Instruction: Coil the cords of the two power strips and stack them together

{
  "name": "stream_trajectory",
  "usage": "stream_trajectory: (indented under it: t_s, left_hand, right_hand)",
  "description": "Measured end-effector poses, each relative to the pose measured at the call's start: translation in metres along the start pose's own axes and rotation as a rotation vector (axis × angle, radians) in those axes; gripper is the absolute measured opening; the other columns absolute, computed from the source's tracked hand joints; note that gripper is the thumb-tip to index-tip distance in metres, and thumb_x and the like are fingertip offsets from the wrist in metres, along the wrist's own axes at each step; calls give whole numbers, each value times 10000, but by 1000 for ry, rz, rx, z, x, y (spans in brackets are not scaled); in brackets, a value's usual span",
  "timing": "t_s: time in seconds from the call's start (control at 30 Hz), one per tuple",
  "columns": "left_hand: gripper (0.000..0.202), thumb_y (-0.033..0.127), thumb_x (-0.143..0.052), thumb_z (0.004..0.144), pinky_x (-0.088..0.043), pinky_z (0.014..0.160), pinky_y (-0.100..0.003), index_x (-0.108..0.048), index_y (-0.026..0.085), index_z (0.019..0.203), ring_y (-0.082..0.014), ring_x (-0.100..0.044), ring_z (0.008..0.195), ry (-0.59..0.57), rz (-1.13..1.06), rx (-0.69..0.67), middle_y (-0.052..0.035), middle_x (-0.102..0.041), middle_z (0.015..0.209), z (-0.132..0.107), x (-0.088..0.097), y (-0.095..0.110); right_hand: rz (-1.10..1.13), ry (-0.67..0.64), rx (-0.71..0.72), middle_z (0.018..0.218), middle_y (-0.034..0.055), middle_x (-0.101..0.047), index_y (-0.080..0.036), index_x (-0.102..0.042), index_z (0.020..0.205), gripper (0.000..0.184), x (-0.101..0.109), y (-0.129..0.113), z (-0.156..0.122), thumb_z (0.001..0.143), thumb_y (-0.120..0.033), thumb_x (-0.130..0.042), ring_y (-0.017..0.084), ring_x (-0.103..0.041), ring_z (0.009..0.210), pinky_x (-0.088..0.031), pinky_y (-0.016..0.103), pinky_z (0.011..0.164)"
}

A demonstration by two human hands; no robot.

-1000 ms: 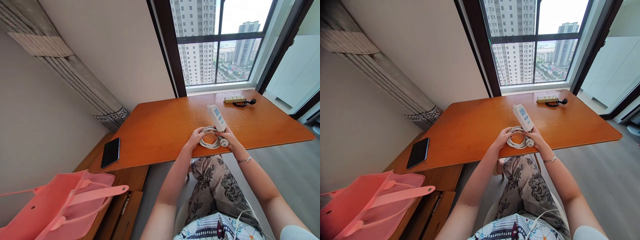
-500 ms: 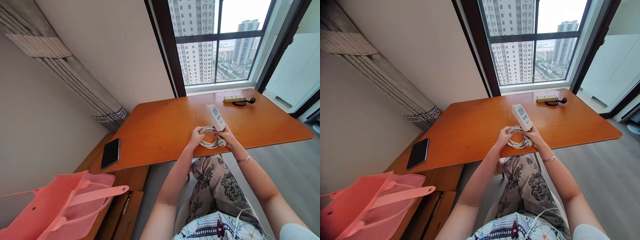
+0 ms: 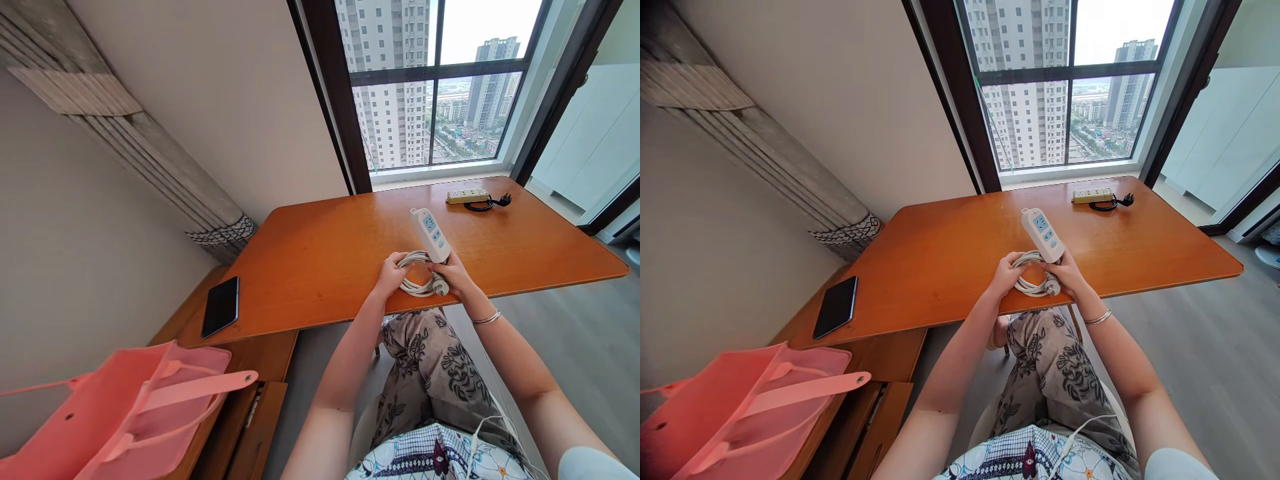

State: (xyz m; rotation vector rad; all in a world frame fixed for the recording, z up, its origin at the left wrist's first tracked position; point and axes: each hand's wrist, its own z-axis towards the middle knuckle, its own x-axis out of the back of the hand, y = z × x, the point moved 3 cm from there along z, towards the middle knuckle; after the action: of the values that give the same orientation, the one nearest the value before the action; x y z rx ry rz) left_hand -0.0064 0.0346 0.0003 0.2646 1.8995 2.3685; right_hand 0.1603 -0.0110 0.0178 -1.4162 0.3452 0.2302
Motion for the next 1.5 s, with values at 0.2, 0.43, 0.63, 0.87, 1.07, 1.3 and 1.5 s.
stream_trajectory:
  t_s: [0.2, 0.43, 0.63, 0.87, 1.07, 1.3, 1.5]
  left_hand:
    - [106, 182, -716, 729, -459, 756, -314, -781, 214, 806, -175, -550, 741, 121, 302, -89, -7, -531, 710, -2, 4, 9]
    - [262, 281, -730, 711, -468, 701, -265, -711, 191, 956, -151, -593, 772, -92, -118, 70, -32, -662, 920, -6, -1, 13]
    - [336, 396, -515, 906, -420, 535, -244, -696, 121, 975, -127, -535, 574, -165, -596, 445, -40, -650, 691, -4, 0, 13]
    - [229, 24, -514, 784, -539, 660, -278, -658, 127, 929, -125, -602, 574, 32, -718, 573, -24, -644, 646, -1, 3, 7]
    - [203, -6, -511, 798, -549, 678, -244, -623, 150, 864, -111, -650, 638, 318, -787, 464, -14, -615, 660, 3, 10, 9]
    - [150, 27, -593, 778, -226, 407, -146, -572, 175, 767, 1, -364, 448, 641, -784, 134, 44, -508, 701, 8, 58, 16]
    - [136, 95, -447, 928, -350, 519, -151, -524, 205, 951, -21, -453, 555, 850, -268, 112, 0, -573, 912, 27, 153, 25]
  right_hand:
    - [25, -30, -10, 932, -22, -720, -266, -635, 968, 521, -3, 0, -3, 522, -250, -905, 178, -660, 911, -541, 313, 835]
    - [-16, 34, 58, 873, -30, -703, -249, -605, 913, 488, 4, 7, 4, 526, -268, -901, 183, -644, 936, -508, 346, 908]
    - [-77, 54, 218, 975, -8, -715, -255, -608, 1011, 538, 4, 2, 1, 568, -293, -911, 205, -644, 1017, -510, 379, 954]
    - [4, 143, 255, 876, -7, -709, -229, -618, 936, 476, 6, -1, -1, 573, -329, -910, 178, -665, 827, -554, 358, 814]
    - [190, 315, 323, 972, -15, -704, -251, -627, 969, 422, 20, -10, 5, 635, -378, -850, 179, -711, 911, -555, 308, 780]
    - [123, 609, 356, 1026, 18, -748, -212, -645, 961, 404, 78, -24, 13, 606, -271, -829, 169, -662, 1071, -536, 293, 879]
    - [123, 689, 144, 898, 12, -754, -187, -629, 808, 233, 125, -50, 5, 649, -169, -799, 154, -713, 831, -556, 233, 641]
